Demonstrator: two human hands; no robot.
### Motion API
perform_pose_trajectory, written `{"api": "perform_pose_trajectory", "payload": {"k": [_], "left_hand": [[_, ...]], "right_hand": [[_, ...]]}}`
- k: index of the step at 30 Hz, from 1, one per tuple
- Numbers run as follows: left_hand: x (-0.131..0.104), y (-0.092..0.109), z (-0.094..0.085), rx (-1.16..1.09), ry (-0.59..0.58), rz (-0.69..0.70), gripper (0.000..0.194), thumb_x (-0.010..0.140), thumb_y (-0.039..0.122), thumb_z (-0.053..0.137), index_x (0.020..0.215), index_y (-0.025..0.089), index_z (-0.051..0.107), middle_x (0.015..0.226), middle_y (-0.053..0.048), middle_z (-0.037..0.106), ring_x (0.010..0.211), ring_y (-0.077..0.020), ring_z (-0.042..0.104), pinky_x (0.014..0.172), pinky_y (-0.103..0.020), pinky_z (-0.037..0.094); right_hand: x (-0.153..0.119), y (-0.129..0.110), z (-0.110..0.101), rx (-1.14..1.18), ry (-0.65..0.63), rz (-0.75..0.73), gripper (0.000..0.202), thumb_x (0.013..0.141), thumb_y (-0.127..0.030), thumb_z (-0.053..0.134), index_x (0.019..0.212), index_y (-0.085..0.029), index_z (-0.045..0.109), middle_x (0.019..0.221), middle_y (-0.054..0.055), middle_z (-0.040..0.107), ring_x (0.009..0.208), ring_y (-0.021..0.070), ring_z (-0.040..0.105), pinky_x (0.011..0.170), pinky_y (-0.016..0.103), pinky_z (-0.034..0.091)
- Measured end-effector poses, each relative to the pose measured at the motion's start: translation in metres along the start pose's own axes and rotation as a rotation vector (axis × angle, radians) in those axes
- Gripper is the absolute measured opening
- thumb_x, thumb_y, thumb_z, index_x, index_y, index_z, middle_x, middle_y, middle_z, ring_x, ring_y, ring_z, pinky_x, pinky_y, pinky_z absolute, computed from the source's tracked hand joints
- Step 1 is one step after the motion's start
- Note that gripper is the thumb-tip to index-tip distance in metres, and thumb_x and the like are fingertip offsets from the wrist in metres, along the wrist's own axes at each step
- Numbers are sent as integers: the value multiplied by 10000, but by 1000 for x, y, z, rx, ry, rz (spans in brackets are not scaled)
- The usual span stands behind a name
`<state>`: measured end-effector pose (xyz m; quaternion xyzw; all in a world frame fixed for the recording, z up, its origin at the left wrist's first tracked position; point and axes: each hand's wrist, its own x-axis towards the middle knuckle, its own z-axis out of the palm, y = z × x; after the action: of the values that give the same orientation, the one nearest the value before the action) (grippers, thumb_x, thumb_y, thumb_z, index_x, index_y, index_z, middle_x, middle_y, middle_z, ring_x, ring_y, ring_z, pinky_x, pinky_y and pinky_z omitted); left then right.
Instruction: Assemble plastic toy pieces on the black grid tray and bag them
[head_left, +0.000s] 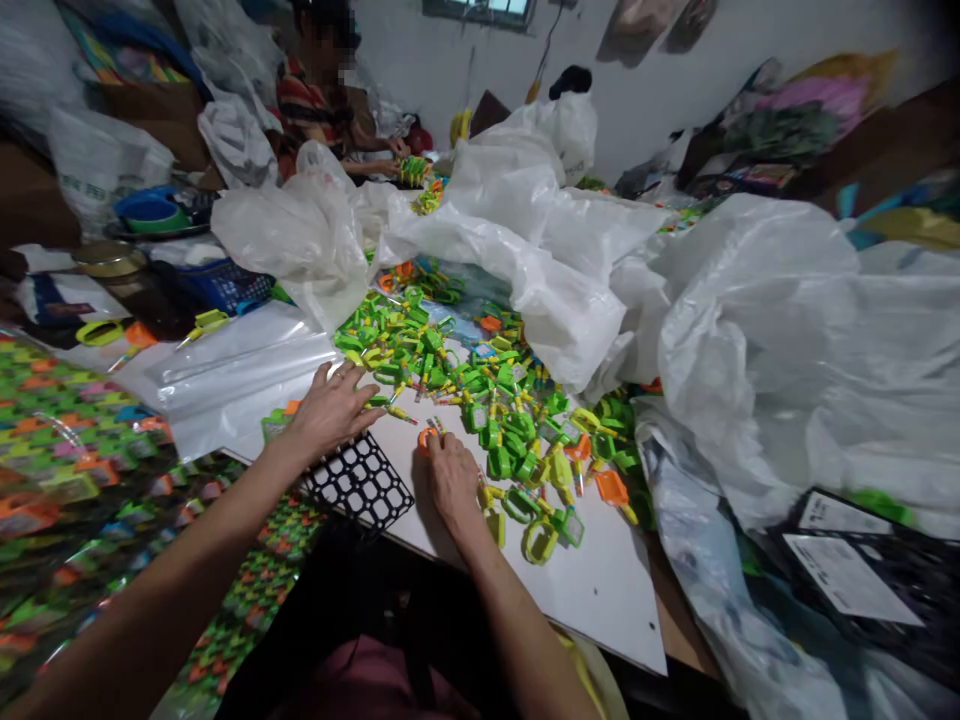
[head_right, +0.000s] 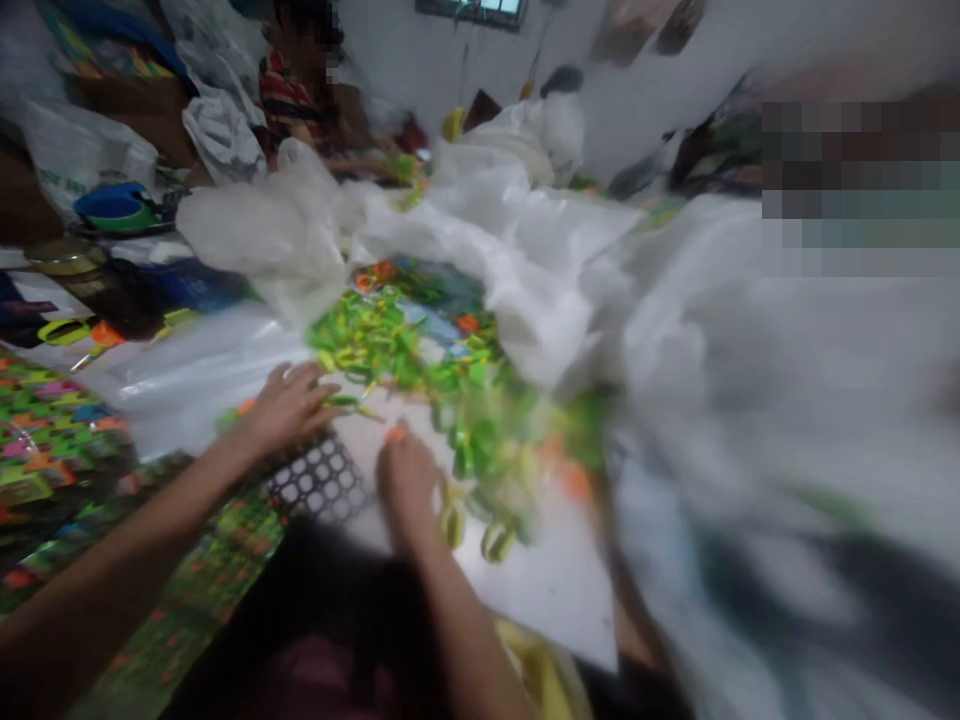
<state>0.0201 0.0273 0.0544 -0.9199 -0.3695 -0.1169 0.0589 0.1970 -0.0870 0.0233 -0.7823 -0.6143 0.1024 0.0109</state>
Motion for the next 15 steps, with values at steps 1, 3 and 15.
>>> {"api": "perform_pose_trajectory", "payload": {"k": [1, 3, 15], "left_hand": [[-2, 11, -2, -6, 72, 6, 343, 951, 378, 473, 1102, 148, 678, 1209, -180, 615, 1204, -346, 520, 1035, -519, 377], [-8, 38, 1, -101, 157, 0, 356, 972, 333, 403, 1143, 140, 649, 1248, -173, 609, 1218, -317, 525, 1059, -487, 380], [15, 114, 72, -376, -250, -120, 449, 943, 348, 310, 1213, 155, 612, 1157, -122, 680, 1040, -287, 660, 860, -400, 533]], "right_hand": [[0, 1, 2, 21, -5, 19, 322, 966, -108, 337, 1185, -172, 565, 1074, 111, 641, 904, 209, 630, 755, 303, 461], [-2, 5, 7, 81, -4, 62, 281, 967, -140, 365, 1134, -172, 588, 1036, 101, 655, 868, 201, 640, 728, 290, 462], [-53, 133, -40, 284, 273, 56, 203, 925, -196, 463, 1041, -201, 630, 1047, 58, 672, 942, 159, 624, 788, 222, 449]]}}
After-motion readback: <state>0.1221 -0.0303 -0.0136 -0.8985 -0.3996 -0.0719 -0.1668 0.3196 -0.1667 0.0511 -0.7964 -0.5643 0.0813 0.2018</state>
